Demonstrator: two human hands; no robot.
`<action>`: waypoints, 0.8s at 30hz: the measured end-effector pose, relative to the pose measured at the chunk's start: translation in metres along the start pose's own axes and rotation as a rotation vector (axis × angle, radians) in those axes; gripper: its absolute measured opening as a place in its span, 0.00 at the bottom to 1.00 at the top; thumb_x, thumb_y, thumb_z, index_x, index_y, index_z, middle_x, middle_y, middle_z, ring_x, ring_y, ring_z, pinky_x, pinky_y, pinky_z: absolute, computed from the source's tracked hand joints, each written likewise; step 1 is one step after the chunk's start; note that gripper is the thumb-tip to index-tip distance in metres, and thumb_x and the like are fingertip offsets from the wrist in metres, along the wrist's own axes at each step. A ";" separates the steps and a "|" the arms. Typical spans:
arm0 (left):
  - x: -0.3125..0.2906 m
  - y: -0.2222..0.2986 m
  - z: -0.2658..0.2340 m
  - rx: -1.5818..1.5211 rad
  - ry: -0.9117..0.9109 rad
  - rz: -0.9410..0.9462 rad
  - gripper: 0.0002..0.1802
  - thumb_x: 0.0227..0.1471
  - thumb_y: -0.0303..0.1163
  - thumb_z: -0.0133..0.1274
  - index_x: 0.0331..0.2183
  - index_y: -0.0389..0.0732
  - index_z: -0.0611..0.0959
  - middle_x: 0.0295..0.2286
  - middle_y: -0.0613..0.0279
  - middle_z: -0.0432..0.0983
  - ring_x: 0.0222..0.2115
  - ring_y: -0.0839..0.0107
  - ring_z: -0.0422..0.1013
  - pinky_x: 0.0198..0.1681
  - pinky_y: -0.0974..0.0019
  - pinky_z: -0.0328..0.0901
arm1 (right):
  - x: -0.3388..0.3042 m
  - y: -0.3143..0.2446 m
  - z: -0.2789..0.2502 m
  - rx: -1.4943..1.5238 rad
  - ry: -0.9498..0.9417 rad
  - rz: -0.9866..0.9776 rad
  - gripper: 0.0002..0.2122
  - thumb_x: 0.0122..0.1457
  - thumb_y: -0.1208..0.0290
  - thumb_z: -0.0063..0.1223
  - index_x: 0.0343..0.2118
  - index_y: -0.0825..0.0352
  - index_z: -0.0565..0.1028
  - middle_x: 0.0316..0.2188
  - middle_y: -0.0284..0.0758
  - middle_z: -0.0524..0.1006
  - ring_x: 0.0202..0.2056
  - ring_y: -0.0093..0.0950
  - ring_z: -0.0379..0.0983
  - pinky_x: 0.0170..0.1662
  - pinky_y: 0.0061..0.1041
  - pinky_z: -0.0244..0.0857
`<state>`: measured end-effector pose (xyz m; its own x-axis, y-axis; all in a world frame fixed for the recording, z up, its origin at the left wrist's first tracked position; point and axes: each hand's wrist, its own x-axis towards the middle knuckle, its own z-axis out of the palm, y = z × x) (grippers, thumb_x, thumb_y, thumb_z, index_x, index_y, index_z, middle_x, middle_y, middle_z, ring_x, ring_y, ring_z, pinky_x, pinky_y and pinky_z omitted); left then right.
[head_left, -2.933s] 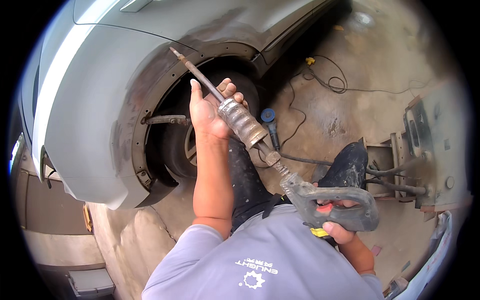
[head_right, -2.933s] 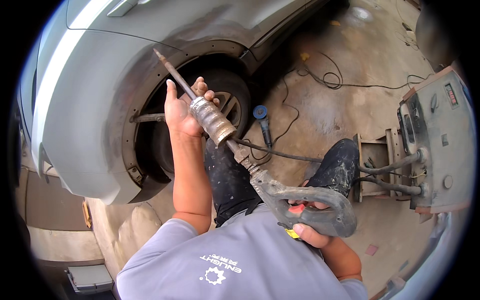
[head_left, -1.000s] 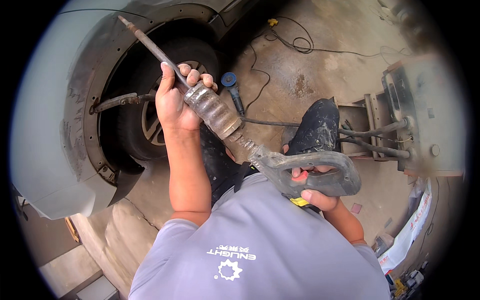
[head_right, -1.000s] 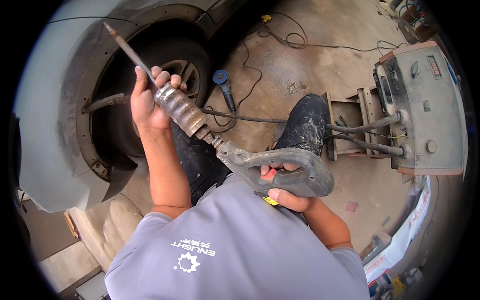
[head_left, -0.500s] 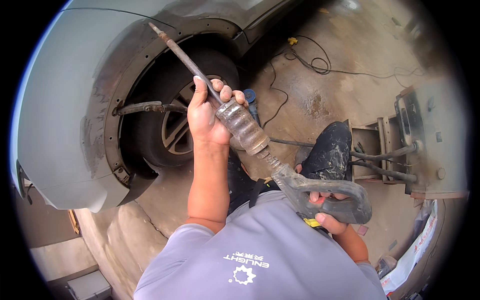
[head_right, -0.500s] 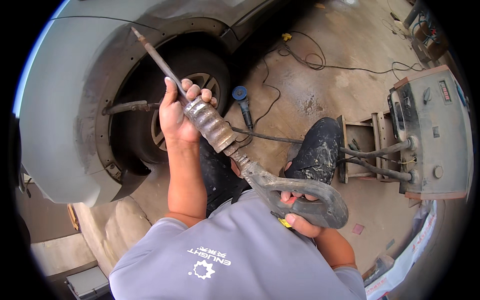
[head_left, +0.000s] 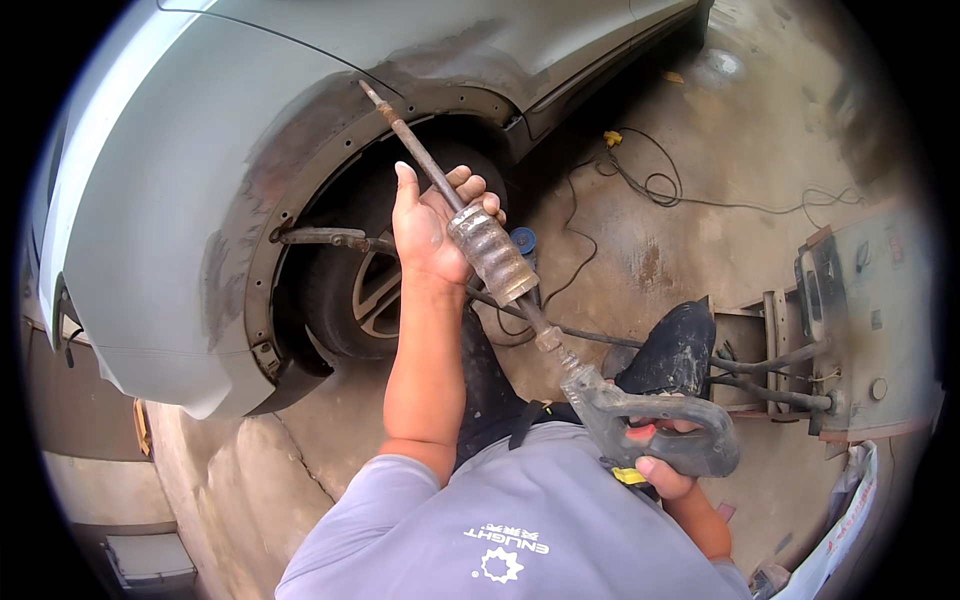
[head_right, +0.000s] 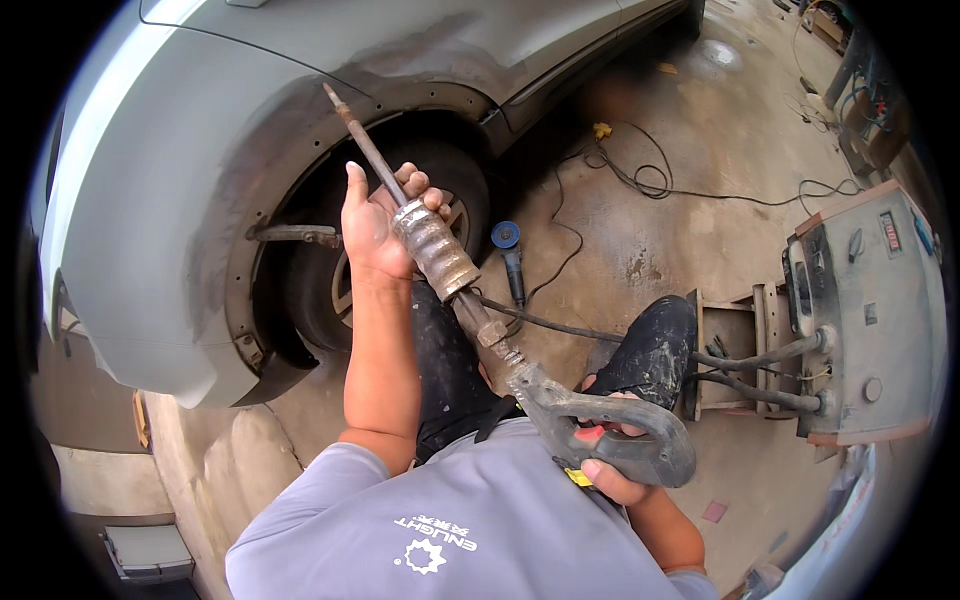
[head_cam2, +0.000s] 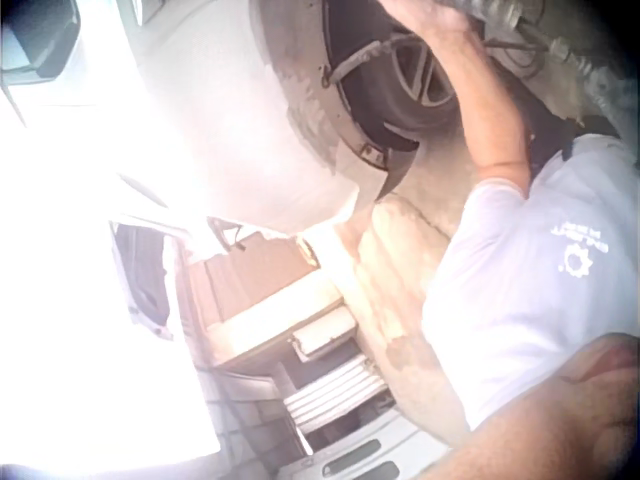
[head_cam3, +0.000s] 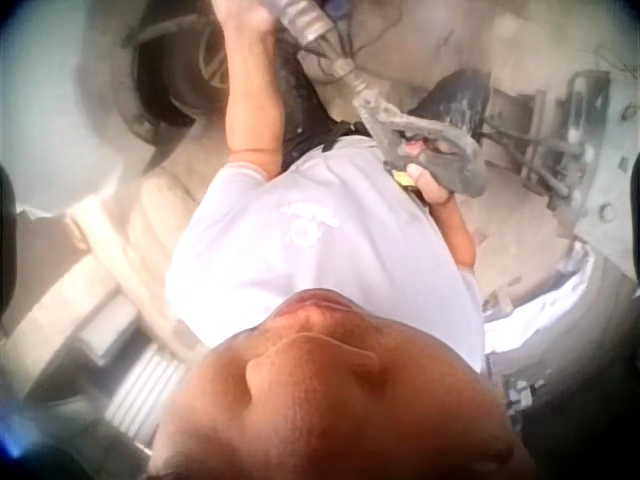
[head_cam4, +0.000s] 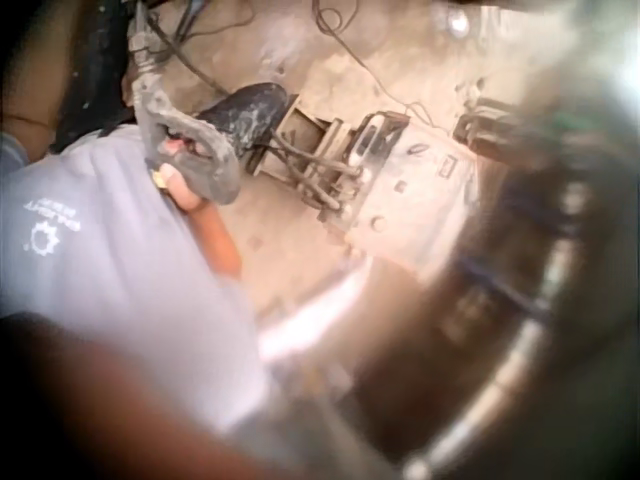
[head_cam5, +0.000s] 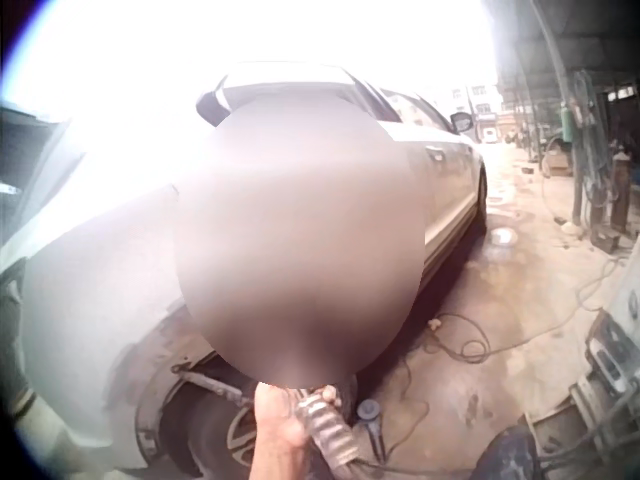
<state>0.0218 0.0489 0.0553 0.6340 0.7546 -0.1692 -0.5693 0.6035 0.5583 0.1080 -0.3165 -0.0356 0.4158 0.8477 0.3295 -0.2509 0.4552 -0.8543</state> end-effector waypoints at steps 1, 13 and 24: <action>0.002 0.000 -0.002 0.012 0.001 -0.001 0.39 0.64 0.69 0.36 0.35 0.38 0.76 0.26 0.54 0.76 0.24 0.54 0.73 0.31 0.50 0.70 | 0.001 -0.003 0.000 -0.002 -0.012 0.023 0.36 0.47 0.77 0.57 0.64 0.58 0.64 0.50 0.36 0.71 0.56 0.34 0.67 0.72 0.50 0.41; -0.017 -0.055 -0.029 -0.528 -0.638 -0.084 0.27 0.71 0.56 0.35 0.26 0.47 0.69 0.16 0.68 0.68 0.22 0.64 0.68 0.31 0.59 0.65 | -0.003 0.002 0.003 -0.064 0.014 0.044 0.29 0.45 0.78 0.59 0.55 0.60 0.68 0.47 0.41 0.74 0.49 0.35 0.71 0.56 0.41 0.65; -0.046 -0.040 -0.032 -0.088 -0.332 0.040 0.30 0.70 0.60 0.33 0.26 0.47 0.69 0.16 0.65 0.68 0.22 0.62 0.68 0.31 0.57 0.66 | -0.007 -0.001 0.005 -0.056 0.065 0.032 0.28 0.47 0.77 0.59 0.55 0.63 0.69 0.47 0.38 0.73 0.50 0.34 0.70 0.54 0.40 0.66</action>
<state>-0.0011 -0.0020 0.0145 0.7375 0.6621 0.1327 -0.6310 0.6057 0.4846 0.1013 -0.3215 -0.0347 0.4645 0.8414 0.2761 -0.2167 0.4102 -0.8859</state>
